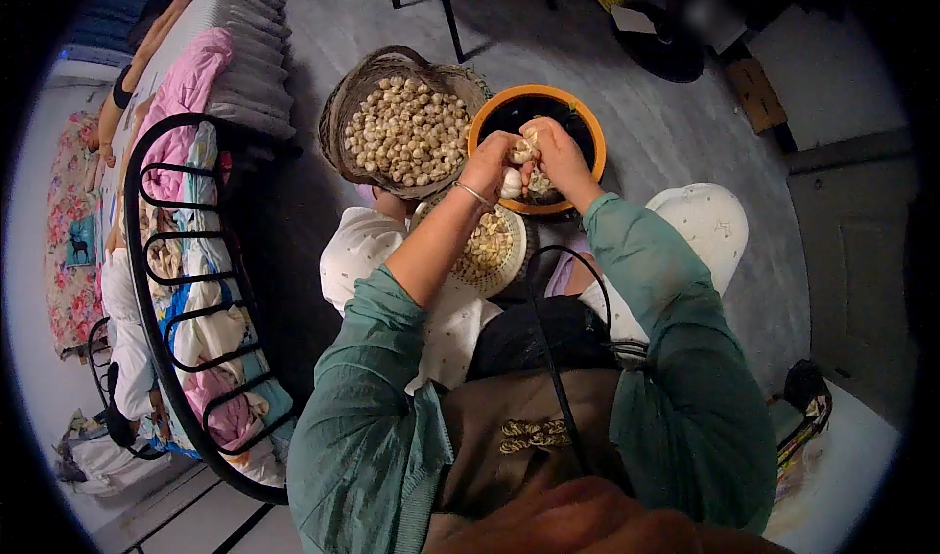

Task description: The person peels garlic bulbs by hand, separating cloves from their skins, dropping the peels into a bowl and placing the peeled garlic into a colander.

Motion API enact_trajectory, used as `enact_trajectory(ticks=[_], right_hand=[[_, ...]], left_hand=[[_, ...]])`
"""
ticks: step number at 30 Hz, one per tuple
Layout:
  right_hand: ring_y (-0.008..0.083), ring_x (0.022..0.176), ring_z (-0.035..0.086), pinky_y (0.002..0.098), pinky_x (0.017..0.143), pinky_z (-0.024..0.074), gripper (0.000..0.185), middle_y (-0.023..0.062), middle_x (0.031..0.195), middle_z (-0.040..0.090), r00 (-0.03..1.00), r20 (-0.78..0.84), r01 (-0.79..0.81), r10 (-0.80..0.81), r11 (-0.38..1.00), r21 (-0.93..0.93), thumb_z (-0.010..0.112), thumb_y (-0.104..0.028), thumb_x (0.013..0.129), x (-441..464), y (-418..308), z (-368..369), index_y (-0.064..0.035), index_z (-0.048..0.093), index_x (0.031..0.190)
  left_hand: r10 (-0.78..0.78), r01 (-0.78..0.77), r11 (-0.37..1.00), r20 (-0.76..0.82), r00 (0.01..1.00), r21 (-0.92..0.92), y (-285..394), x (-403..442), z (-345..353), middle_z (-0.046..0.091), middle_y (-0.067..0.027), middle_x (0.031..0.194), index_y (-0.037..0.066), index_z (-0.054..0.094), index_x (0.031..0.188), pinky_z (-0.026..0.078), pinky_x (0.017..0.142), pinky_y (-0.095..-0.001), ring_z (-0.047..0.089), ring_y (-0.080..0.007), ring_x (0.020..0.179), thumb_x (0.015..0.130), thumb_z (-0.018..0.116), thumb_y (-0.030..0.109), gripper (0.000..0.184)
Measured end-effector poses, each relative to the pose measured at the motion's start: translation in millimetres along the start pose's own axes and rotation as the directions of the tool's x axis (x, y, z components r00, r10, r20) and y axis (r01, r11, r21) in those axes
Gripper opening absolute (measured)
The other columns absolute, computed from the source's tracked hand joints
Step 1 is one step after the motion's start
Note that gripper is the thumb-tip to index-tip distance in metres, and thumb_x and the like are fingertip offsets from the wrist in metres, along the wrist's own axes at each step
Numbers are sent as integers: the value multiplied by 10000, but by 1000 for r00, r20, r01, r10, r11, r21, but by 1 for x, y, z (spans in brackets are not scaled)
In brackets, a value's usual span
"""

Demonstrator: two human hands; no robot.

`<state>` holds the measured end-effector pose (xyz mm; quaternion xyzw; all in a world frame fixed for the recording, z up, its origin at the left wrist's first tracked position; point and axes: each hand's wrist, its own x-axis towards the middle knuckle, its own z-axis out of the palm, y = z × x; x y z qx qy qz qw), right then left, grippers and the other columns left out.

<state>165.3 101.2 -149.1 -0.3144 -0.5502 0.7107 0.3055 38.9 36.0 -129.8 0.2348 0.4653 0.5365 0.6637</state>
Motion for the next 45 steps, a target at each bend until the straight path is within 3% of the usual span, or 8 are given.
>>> enact_trajectory(ticks=[5, 10, 20, 27, 30, 33, 35, 45], right_hand=[[108, 513, 476, 246, 486, 400, 237, 36, 725, 490, 996, -7, -86, 87, 994, 71, 358, -227, 975, 2, -3, -3, -39, 496, 1014], [72, 538, 436, 210, 467, 348, 245, 12, 710, 462, 975, 78, -220, 206, 890, 399, 391, -248, 972, 0, -8, -4, -34, 493, 1033], [63, 555, 396, 199, 484, 334, 244, 2, 710, 442, 976, 147, -208, 160, 887, 413, 397, -248, 976, -1, -13, -7, -38, 504, 1039], [61, 607, 344, 206, 489, 303, 241, 5, 772, 435, 968, 167, -243, 186, 861, 446, 426, -249, 968, 1, -14, -11, -35, 509, 1043], [57, 628, 358, 203, 495, 310, 231, 6, 785, 441, 977, 120, -208, 177, 913, 350, 432, -249, 965, 3, -10, -10, -40, 515, 1020], [52, 623, 362, 199, 502, 318, 219, -3, 780, 445, 989, 55, -148, 140, 970, 191, 446, -252, 958, 4, -8, -6, -50, 522, 991], [49, 612, 362, 198, 506, 324, 211, -11, 772, 446, 993, 26, -118, 116, 986, 116, 456, -255, 953, 4, -7, -5, -57, 527, 975], [37, 585, 367, 205, 507, 336, 192, -46, 727, 435, 994, 29, -112, 110, 992, 57, 464, -270, 949, 5, -8, -6, -88, 525, 931]], left_hand=[[-17, 21, 997, 59, 998, -69, 1, 0, -4, 575, -92, 689, 44, 500, 896, 484, 450, -301, 552, -165, 514, 880, 373, 257, 248], [7, 10, 982, 87, 996, -191, 5, -2, -6, 599, -110, 756, 43, 510, 944, 481, 459, -280, 567, -180, 541, 846, 415, 238, 238], [-58, 62, 994, 53, 997, -85, 12, -4, -11, 607, -109, 784, 48, 523, 939, 488, 490, -292, 595, -199, 612, 815, 398, 205, 236], [-18, 15, 973, -11, 1000, -230, 18, 1, -24, 597, -96, 755, 77, 510, 891, 472, 479, -307, 580, -202, 605, 816, 381, 222, 208], [-28, 12, 992, -119, 992, -129, 28, -4, -15, 594, -93, 754, 85, 508, 892, 471, 475, -322, 572, -195, 594, 862, 423, 317, 249], [-47, 68, 985, -136, 990, 158, 26, -3, -8, 583, -65, 727, 78, 517, 880, 462, 489, -310, 558, -169, 578, 884, 486, 425, 348], [59, -36, 920, -48, 997, 391, 14, 6, -12, 559, -29, 678, 72, 530, 840, 447, 507, -280, 542, -138, 554, 862, 554, 470, 399], [135, -134, 936, 19, 991, 327, 5, 3, -9, 551, -18, 689, 64, 557, 839, 436, 523, -244, 531, -116, 561, 932, 486, 311, 273]])
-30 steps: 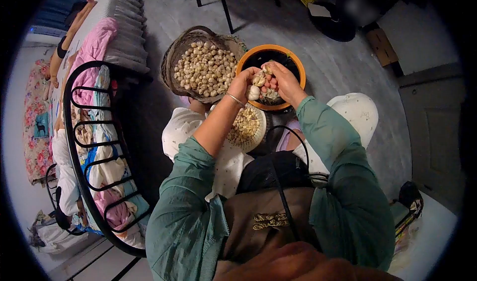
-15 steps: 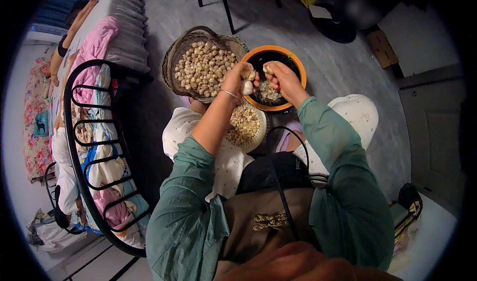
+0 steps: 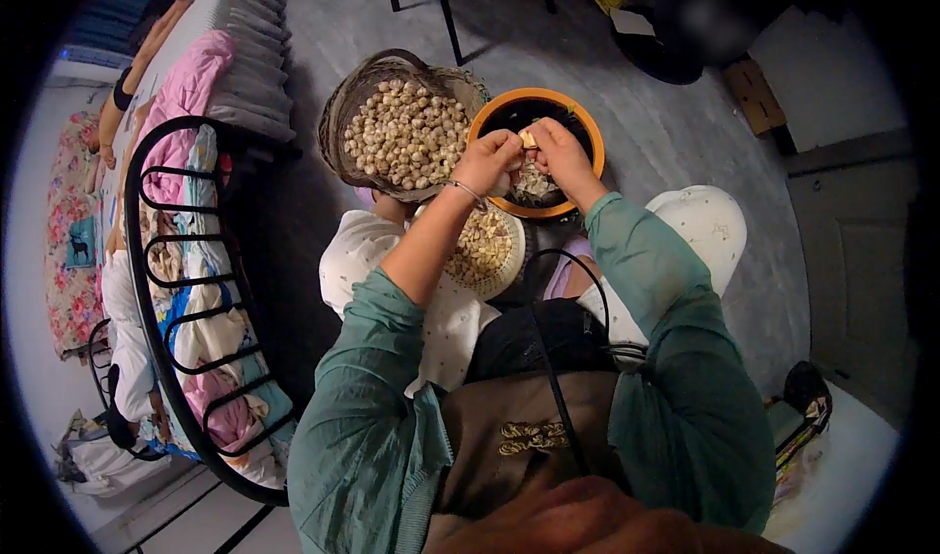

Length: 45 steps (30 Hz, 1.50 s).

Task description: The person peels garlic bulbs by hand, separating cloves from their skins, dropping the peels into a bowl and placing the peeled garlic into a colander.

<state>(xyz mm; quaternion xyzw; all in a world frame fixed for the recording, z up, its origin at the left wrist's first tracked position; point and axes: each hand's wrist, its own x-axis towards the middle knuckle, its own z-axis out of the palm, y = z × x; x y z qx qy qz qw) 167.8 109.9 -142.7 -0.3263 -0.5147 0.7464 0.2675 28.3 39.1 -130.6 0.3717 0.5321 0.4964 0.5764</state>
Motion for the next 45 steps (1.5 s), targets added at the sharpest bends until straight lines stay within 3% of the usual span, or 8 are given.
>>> enact_trajectory(ticks=[11, 14, 16, 26, 35, 38, 40, 45], right_hand=[[47, 645, 437, 197, 553, 366, 185, -20, 766, 494, 999, 30, 41, -40, 999, -25, 474, -246, 945, 2, -2, -2, -70, 516, 982], [64, 673, 468, 217, 577, 393, 177, -1, 807, 533, 998, 35, 52, -48, 990, -129, 506, -211, 928, 2, -3, 0, -62, 510, 1023], [104, 693, 521, 254, 616, 433, 157, 26, 819, 554, 963, 53, 267, -263, 919, -289, 518, -167, 912, 1, -1, 3, -46, 494, 1009], [155, 717, 567, 302, 650, 459, 152, 83, 848, 572, 943, 113, 328, -314, 812, -484, 507, -125, 904, -9, -13, 5, -30, 478, 1019], [116, 697, 515, 274, 624, 448, 173, 35, 846, 550, 982, 92, 184, -164, 943, -279, 452, -151, 932, -5, -3, 1, -40, 505, 1055], [110, 716, 497, 270, 637, 440, 194, 28, 862, 536, 993, 90, 86, -76, 989, -117, 426, -164, 938, -2, -1, 1, -40, 516, 1057], [106, 742, 472, 262, 652, 424, 238, 19, 869, 516, 995, 96, -45, 25, 976, 213, 394, -223, 959, -2, 6, 1, -45, 523, 1050], [114, 760, 462, 266, 640, 395, 333, 17, 871, 506, 981, 111, -188, 159, 921, 341, 352, -353, 974, -6, 2, -3, -71, 523, 1018]], left_hand=[[9, -11, 999, -50, 999, -45, 0, 0, -3, 576, -35, 755, 53, 553, 912, 452, 521, -246, 539, -122, 572, 907, 531, 276, 224], [12, -15, 999, -58, 998, -41, 5, -1, -3, 580, -42, 766, 50, 562, 932, 455, 520, -245, 539, -120, 579, 897, 549, 274, 227], [14, -14, 1000, -69, 998, 1, 5, 0, -4, 583, -43, 770, 49, 567, 941, 457, 520, -245, 537, -118, 577, 892, 558, 275, 231], [38, -28, 993, -87, 996, 111, 13, -4, -5, 581, -32, 723, 50, 577, 910, 446, 507, -234, 537, -102, 564, 878, 588, 281, 233], [68, -46, 990, -169, 983, 132, 5, -1, -4, 559, -18, 709, 48, 574, 869, 440, 492, -237, 528, -102, 550, 886, 556, 245, 199], [73, -42, 989, -223, 972, 141, 7, -4, 4, 557, -16, 710, 42, 574, 864, 440, 490, -240, 531, -103, 556, 884, 556, 235, 194], [89, -43, 984, -270, 959, 171, 5, -4, 6, 559, -15, 712, 39, 577, 861, 440, 491, -241, 533, -102, 563, 882, 559, 229, 192], [73, -37, 986, -226, 971, 159, 3, -4, 10, 570, -13, 725, 34, 603, 878, 440, 525, -236, 536, -90, 592, 886, 565, 231, 200]])
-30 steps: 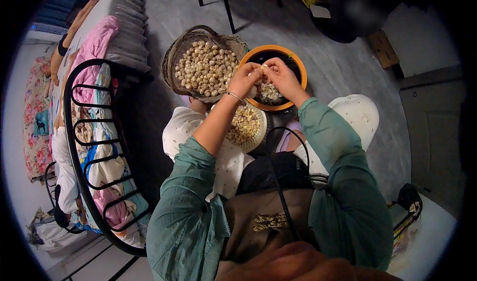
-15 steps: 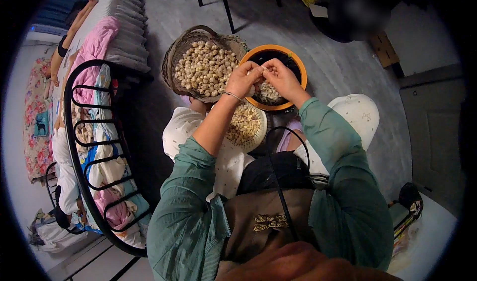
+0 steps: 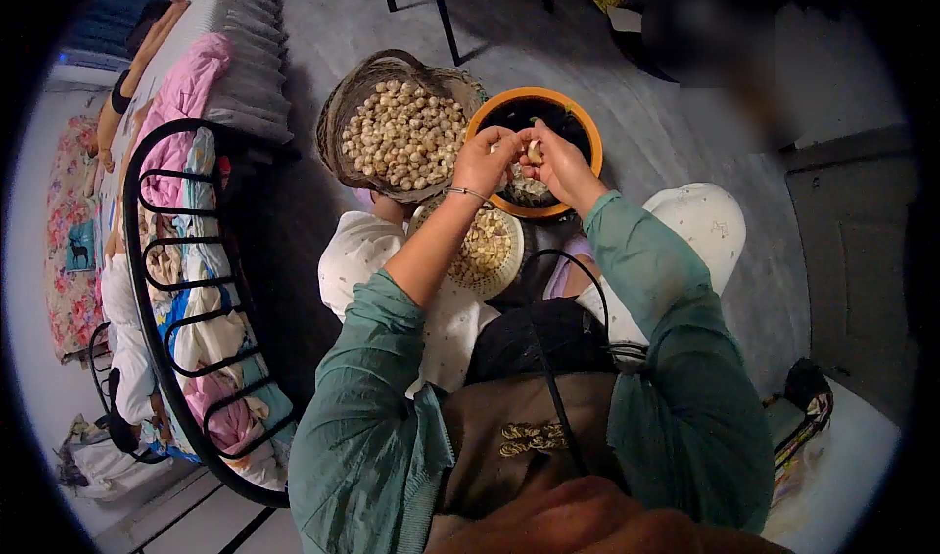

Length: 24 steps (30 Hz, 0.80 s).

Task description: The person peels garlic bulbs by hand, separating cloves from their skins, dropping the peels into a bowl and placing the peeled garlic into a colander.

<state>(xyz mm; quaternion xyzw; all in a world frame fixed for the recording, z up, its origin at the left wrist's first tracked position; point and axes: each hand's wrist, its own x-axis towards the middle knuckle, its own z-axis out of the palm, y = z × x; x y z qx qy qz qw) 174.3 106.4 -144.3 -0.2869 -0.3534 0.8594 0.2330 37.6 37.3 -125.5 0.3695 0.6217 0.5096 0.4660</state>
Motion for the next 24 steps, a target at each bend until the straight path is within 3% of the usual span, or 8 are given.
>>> enact_trajectory(ticks=[4, 7, 9, 13, 15, 19, 23, 24], right_hand=[[128, 763, 472, 286, 623, 386, 373, 19, 885, 515, 996, 19, -84, 83, 992, 91, 331, -414, 972, 3, 3, -5, -94, 521, 982], [132, 761, 483, 284, 624, 389, 381, 19, 894, 523, 992, -63, -100, 107, 989, 107, 318, -419, 973, 2, 4, -1, -98, 522, 994], [132, 751, 488, 291, 625, 394, 382, 18, 895, 525, 990, -83, -105, 116, 986, 127, 322, -420, 972, 0, 4, 4, -95, 521, 999], [122, 711, 490, 300, 611, 407, 390, 15, 881, 532, 990, -54, -126, 134, 984, 125, 344, -424, 966, 6, 10, -4, -79, 525, 994], [117, 697, 479, 288, 600, 403, 370, 14, 850, 522, 992, -28, -117, 122, 983, 138, 372, -411, 961, 6, 9, -5, -75, 527, 976], [99, 640, 424, 239, 552, 373, 297, 0, 760, 465, 1000, -26, 3, -5, 998, -57, 456, -353, 945, 3, 6, -2, -63, 523, 933], [90, 611, 386, 225, 526, 350, 249, -11, 735, 424, 992, -119, -37, 43, 998, 51, 481, -300, 940, 1, -2, -4, -54, 509, 915], [86, 599, 373, 221, 519, 341, 238, -15, 729, 416, 988, -155, 14, -23, 998, -62, 477, -285, 941, 2, -4, -3, -51, 514, 934]], left_hand=[[-9, 10, 996, 15, 1000, -89, 7, -3, 2, 587, -19, 752, 30, 616, 931, 447, 544, -232, 550, -88, 617, 896, 556, 239, 220], [19, -24, 998, 84, 996, 50, 14, -6, 3, 612, -29, 791, 26, 623, 981, 453, 562, -225, 569, -94, 658, 903, 548, 252, 251], [203, -211, 969, 72, 977, 128, 10, -6, 8, 635, -56, 825, 10, 613, 1002, 430, 503, -230, 560, -103, 581, 905, 536, 273, 291], [270, -270, 960, 16, 963, 74, -13, 5, 2, 627, -96, 822, 5, 580, 1052, 441, 504, -268, 558, -147, 556, 927, 456, 295, 339], [-45, 91, 960, 175, 984, -267, -1, 2, -8, 599, -93, 757, 20, 539, 1138, 467, 531, -269, 565, -169, 585, 922, 410, 356, 420], [-147, 195, 885, 143, 979, -423, 13, -2, -14, 590, -104, 807, 36, 519, 1148, 467, 501, -283, 548, -171, 536, 907, 386, 298, 380], [-102, 194, 831, 201, 974, -521, 10, 0, -16, 586, -128, 896, 34, 427, 1236, 484, 511, -298, 563, -179, 575, 890, 354, 221, 400], [-101, 193, 831, 200, 975, -521, 8, 2, -17, 586, -128, 896, 34, 427, 1236, 484, 511, -298, 563, -179, 575, 890, 354, 221, 400]])
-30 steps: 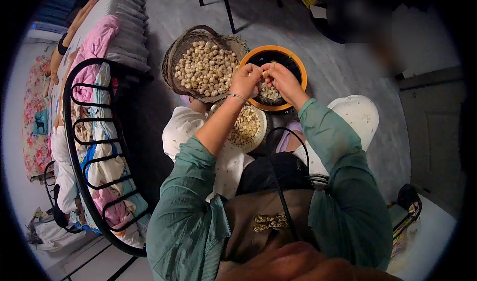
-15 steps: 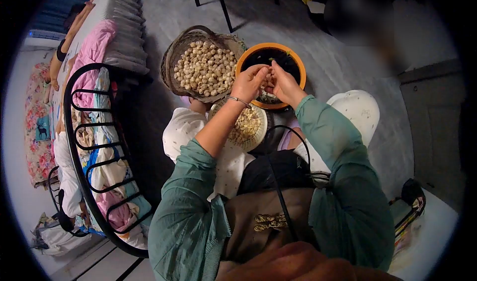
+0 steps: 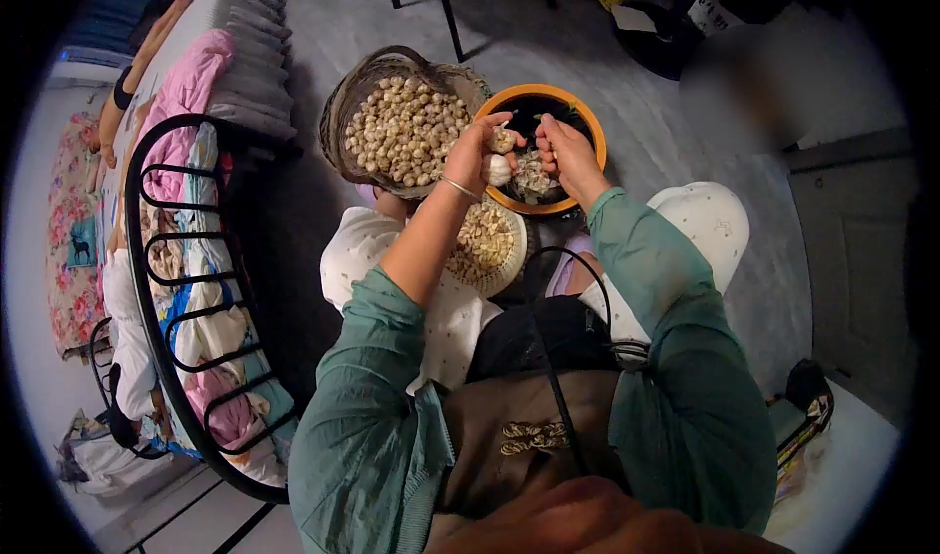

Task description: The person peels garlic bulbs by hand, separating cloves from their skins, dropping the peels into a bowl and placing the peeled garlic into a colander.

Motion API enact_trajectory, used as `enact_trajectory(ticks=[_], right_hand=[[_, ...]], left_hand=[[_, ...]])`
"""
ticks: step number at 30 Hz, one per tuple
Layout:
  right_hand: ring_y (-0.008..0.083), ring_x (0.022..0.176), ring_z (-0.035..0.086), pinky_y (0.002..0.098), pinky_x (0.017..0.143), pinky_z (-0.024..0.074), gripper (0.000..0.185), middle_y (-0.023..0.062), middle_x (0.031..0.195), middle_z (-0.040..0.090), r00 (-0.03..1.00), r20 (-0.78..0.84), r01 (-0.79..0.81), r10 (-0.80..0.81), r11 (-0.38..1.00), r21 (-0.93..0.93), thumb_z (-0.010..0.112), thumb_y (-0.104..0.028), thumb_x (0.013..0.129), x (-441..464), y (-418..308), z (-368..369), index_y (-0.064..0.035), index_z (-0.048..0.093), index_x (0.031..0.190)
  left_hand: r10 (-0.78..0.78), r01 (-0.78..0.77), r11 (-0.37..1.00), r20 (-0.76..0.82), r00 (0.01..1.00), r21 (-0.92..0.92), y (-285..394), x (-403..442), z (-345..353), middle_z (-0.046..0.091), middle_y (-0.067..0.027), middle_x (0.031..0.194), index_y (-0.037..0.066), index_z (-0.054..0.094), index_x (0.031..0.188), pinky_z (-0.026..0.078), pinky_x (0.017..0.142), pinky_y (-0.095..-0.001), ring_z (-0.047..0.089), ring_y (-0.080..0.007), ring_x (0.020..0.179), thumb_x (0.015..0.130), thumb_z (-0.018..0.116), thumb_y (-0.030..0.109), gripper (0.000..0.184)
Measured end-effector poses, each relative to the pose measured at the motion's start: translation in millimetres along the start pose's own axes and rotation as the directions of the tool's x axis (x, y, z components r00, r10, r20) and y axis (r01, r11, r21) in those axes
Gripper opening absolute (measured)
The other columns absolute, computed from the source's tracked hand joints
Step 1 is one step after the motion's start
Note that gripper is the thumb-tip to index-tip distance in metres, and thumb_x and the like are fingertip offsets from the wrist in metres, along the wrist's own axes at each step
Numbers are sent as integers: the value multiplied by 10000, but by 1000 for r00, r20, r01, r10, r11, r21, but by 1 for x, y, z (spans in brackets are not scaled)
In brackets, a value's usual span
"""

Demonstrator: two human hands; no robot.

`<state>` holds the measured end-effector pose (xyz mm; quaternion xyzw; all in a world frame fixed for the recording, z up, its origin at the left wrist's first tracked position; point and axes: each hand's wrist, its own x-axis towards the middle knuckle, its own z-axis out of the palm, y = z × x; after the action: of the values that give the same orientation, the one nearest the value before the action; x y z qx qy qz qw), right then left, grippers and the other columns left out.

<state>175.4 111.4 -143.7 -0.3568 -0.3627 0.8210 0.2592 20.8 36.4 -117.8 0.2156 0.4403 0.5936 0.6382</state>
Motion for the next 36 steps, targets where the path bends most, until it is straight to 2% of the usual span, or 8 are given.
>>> enact_trajectory(ticks=[5, 8, 18, 22, 24, 26, 30, 36], right_hand=[[83, 642, 478, 247, 591, 426, 230, 12, 790, 539, 969, 40, 235, -244, 855, -463, 499, -204, 922, -2, -6, 9, -50, 567, 1080], [87, 713, 539, 262, 660, 461, 252, 37, 860, 592, 924, 211, 381, -320, 826, -415, 547, -196, 895, -10, -9, 19, -40, 577, 1090], [178, 814, 604, 321, 709, 477, 281, 105, 1042, 607, 911, 323, 407, -255, 676, -615, 598, -144, 859, -10, -7, 17, -24, 469, 1078], [230, 860, 609, 362, 726, 476, 283, 145, 1031, 600, 949, 230, 313, -215, 714, -626, 595, -130, 854, -16, -13, 23, -40, 421, 1058], [163, 810, 586, 300, 717, 467, 295, 111, 898, 592, 828, 221, 495, -515, 487, -720, 608, -80, 831, -14, -7, 21, -42, 435, 1067], [177, 824, 589, 306, 726, 464, 292, 115, 904, 595, 842, 219, 485, -493, 513, -709, 606, -89, 832, -12, -6, 19, -42, 435, 1064], [324, 917, 598, 374, 748, 470, 303, 182, 991, 588, 901, 195, 408, -388, 604, -685, 589, -144, 848, -13, -14, 19, -47, 426, 1084], [330, 941, 586, 376, 781, 462, 299, 185, 1011, 584, 822, 291, 527, -490, 457, -717, 555, -191, 871, -6, -6, 11, -35, 457, 1106]], left_hand=[[-5, 4, 1000, 24, 1000, 17, -5, 5, -1, 569, -157, 1024, 13, 337, 1312, 488, 536, -308, 568, -210, 624, 823, 359, 143, 507], [94, -81, 990, -113, 989, 112, -9, 6, 3, 466, -171, 1200, 16, 305, 1335, 503, 561, -316, 575, -225, 718, 759, 377, 94, 586], [151, -143, 955, -12, 988, 260, -11, 7, 2, 425, -147, 1225, 45, 216, 1386, 517, 631, -302, 559, -219, 831, 762, 417, 82, 656], [107, -104, 982, -7, 994, 159, -10, 5, 0, 514, -110, 1038, 33, 376, 1250, 497, 570, -284, 565, -183, 689, 878, 453, 219, 423], [49, -50, 991, 13, 999, 125, -11, 6, -2, 547, -87, 943, 33, 443, 1179, 487, 547, -275, 561, -163, 637, 911, 466, 278, 364], [87, -102, 912, 55, 995, 398, -12, 6, 0, 526, -48, 807, 18, 481, 1077, 475, 509, -265, 542, -125, 575, 922, 489, 333, 351], [60, -70, 919, 37, 998, 387, -8, 2, 1, 516, -30, 787, 15, 515, 1039, 466, 504, -242, 534, -107, 571, 921, 512, 311, 319], [98, -117, 905, 69, 993, 408, -7, 3, -1, 553, -20, 726, 47, 529, 1006, 452, 517, -240, 558, -112, 560, 918, 508, 338, 305]])
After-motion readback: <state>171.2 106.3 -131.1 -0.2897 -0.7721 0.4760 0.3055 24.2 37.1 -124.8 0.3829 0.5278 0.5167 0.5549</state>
